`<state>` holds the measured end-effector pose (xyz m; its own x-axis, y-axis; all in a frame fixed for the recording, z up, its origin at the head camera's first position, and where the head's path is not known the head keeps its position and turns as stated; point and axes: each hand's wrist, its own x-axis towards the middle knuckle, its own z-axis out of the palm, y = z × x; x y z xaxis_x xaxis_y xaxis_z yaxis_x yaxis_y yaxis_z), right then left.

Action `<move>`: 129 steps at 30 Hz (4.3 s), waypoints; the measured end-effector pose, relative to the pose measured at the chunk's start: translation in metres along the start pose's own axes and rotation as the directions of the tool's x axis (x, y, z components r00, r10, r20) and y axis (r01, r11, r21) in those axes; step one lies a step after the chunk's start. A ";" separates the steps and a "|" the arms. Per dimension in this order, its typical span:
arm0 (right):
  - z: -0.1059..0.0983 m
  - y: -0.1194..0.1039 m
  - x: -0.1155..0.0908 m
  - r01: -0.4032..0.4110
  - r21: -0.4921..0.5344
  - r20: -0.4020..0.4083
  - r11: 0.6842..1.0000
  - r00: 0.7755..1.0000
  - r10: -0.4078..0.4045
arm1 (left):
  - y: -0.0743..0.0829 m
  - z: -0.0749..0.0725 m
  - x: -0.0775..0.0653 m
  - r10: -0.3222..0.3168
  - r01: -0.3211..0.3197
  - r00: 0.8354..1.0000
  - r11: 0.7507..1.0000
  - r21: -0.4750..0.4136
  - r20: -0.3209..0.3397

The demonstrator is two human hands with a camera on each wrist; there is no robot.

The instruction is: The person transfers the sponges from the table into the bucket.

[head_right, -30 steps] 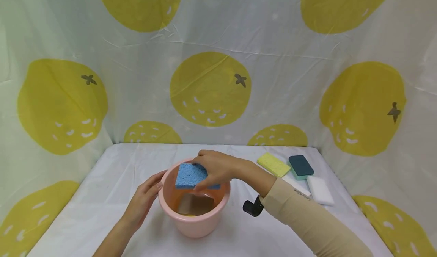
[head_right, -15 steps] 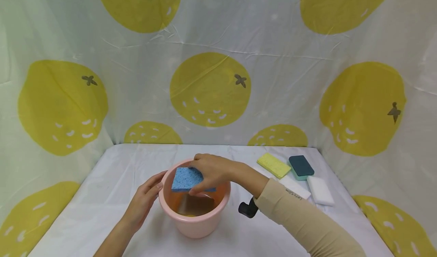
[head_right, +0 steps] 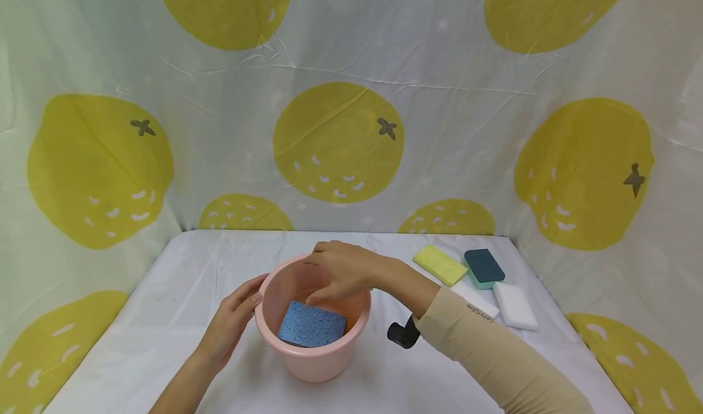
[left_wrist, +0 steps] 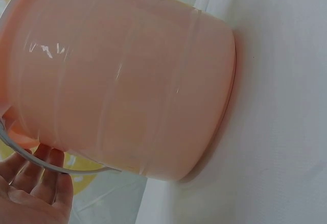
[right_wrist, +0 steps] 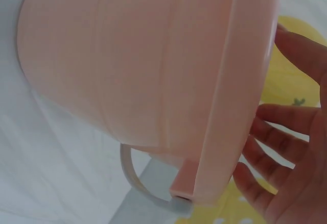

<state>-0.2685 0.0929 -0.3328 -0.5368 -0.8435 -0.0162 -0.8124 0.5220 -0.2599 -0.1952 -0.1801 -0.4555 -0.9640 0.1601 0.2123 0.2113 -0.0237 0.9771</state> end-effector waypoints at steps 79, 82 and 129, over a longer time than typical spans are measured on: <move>-0.001 0.071 -0.114 -0.221 0.061 -0.210 0.973 0.951 0.229 | 0.001 0.003 -0.001 -0.014 0.014 1.000 1.000 -0.006 0.003; 0.000 0.073 -0.118 -0.222 0.070 -0.215 0.973 0.949 0.232 | 0.000 0.003 -0.001 -0.016 0.016 1.000 1.000 -0.009 0.001; 0.029 0.111 -0.178 -0.358 0.130 -0.231 0.925 0.896 0.380 | -0.001 0.004 -0.001 -0.011 0.011 1.000 1.000 -0.016 -0.007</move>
<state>-0.2566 0.2978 -0.3864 -0.8419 -0.5283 0.1101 -0.5292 0.7682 -0.3604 -0.1938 -0.1764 -0.4568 -0.9675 0.1530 0.2015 0.1981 -0.0374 0.9795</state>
